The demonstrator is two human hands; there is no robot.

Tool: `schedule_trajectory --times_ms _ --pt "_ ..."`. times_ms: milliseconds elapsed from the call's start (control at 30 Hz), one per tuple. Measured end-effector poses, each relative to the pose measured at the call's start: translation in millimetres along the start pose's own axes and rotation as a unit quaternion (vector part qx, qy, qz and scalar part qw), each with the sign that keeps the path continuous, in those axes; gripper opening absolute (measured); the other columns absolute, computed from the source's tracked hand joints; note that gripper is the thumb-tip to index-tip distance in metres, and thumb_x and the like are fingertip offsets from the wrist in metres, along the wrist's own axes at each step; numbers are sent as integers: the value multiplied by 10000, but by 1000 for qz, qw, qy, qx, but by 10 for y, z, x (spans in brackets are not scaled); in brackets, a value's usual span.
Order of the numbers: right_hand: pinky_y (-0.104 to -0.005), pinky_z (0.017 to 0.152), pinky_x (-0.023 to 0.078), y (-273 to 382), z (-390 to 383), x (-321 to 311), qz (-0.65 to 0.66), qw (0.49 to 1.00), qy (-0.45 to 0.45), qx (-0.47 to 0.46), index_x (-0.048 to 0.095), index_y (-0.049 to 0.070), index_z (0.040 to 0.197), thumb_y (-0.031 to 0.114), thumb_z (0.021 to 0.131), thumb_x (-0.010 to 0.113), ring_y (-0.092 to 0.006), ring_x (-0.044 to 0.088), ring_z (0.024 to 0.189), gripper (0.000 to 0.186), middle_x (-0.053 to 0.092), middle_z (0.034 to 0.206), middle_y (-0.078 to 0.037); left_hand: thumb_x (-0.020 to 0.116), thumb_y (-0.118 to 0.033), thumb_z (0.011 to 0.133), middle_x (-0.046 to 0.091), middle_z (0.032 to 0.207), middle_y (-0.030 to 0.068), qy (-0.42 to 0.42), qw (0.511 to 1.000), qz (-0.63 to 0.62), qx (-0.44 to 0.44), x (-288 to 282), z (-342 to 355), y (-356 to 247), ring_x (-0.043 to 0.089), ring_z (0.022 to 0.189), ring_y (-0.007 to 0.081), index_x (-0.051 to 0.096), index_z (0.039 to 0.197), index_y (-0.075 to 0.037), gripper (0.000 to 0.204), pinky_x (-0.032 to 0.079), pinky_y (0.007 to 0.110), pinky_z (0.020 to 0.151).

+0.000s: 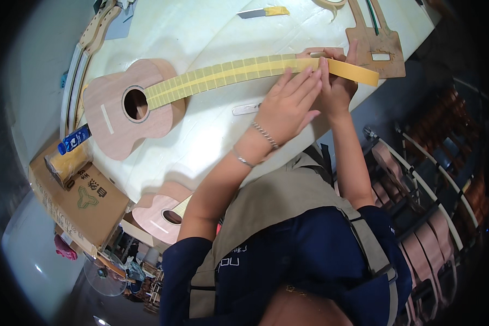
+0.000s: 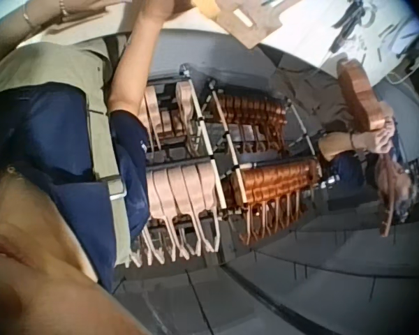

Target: The person marks a wood template, applies tape to the body and fretboard of several ukuleles, and moves the instruments between a workbench and a storage rack.

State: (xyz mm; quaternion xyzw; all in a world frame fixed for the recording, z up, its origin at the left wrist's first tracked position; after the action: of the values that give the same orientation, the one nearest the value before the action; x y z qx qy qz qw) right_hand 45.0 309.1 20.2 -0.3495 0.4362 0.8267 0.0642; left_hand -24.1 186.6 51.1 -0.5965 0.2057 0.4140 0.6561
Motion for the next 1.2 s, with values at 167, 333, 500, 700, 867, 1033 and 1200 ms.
schedule_trajectory --times_ms 167,333,500,700,867,1033,1200 --pt "-420 1030 288 -57 5 12 11 1000 -3 8 251 -2 1418 212 849 594 -172 613 855 699 650 919 -9 646 -46 662 574 836 74 42 995 96 3 -280 -424 394 558 740 242 616 953 -46 293 488 342 611" --pt "-453 1035 276 -46 32 -2 23 1000 -17 -10 309 14 1395 234 842 593 -168 613 861 659 648 921 2 667 -59 676 570 796 48 102 964 244 -13 -159 -596 609 564 732 218 621 913 -57 241 476 300 545" --pt "-447 1033 281 -96 25 8 13 1000 2 -14 354 21 1373 241 842 592 -172 617 858 622 655 897 2 669 -61 805 592 665 33 -98 982 -81 -141 -307 -297 434 565 571 114 596 1068 -8 278 455 226 492" --pt "-435 1031 282 -75 24 6 23 1000 1 -5 421 43 1338 246 843 593 -175 625 830 562 660 881 -2 643 -29 849 584 664 -4 -131 848 -367 -361 -1 -21 453 529 593 34 414 1310 28 518 461 179 535" --pt "-433 1027 287 -72 39 -11 22 1000 9 -3 450 53 1317 243 848 589 -175 622 840 526 656 890 -7 640 -28 849 577 666 -2 -125 845 -362 -374 23 44 446 512 584 25 445 1296 23 490 440 171 532" --pt "-433 1018 296 -65 33 25 16 999 35 -10 506 47 1225 210 860 570 -188 598 931 405 636 997 -56 637 -27 844 565 654 -16 -136 843 -357 -379 20 47 432 484 584 5 485 1279 6 462 413 160 537" --pt "-368 892 425 950 -112 -43 126 944 162 -257 561 26 1076 115 819 567 -272 578 956 272 596 962 -102 648 -39 820 589 666 -2 -170 931 -176 -271 -102 91 351 535 586 72 495 1271 8 478 459 226 558"
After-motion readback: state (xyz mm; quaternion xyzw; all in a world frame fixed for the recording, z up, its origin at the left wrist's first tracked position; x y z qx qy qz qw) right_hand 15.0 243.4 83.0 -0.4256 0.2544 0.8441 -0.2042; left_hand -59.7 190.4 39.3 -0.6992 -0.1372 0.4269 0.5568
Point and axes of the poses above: each hand's wrist, its own z-axis towards the middle knuckle, its own x-axis out of the palm, y = z × x, the point moved 7 cm from there along z, towards the middle knuckle
